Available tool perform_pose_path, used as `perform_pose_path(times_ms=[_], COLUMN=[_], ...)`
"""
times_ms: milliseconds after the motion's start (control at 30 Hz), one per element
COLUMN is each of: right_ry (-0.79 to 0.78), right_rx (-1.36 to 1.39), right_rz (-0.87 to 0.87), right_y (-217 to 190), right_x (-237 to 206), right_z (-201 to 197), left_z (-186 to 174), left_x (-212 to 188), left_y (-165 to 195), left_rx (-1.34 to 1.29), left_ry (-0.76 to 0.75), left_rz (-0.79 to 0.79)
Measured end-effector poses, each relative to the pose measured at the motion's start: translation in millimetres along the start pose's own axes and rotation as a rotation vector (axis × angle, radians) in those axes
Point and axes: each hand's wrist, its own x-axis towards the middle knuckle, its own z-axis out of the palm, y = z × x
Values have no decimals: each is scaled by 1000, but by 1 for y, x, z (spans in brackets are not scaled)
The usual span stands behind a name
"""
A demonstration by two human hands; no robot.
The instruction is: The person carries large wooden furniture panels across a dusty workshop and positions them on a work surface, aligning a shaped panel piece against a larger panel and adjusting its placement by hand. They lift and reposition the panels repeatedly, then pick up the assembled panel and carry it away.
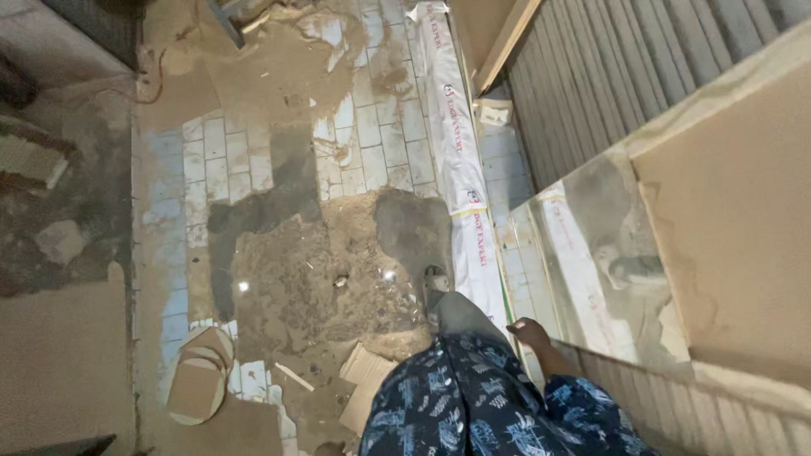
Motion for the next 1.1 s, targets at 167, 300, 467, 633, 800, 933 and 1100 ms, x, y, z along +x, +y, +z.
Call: perform_pose_path(times_ms=[167,300,467,633,800,933,1100], right_ry=[2,19,261,407,344,398,553], right_rx=[23,-115,45,57,-57,-140,-266], right_rz=[-32,-28,-226,-197,-69,-24,96], right_y=[-123,-230,-359,-463,-549,-609,-681], right_x=[117,189,319,424,493,570,709], right_z=[-99,-187,-274,-301,-358,-432,-547], left_z=[-85,-162,-239,-309,-404,-479,-533], left_x=[98,183,308,425,523,598,704], left_y=[138,248,382,476,556,640,779], left_rx=[-123,-254,-345,-233,-313,-604,24], left_ry=[97,243,249,89,-118,-175,433], left_rz=[-17,15,109,80,-70,11,226])
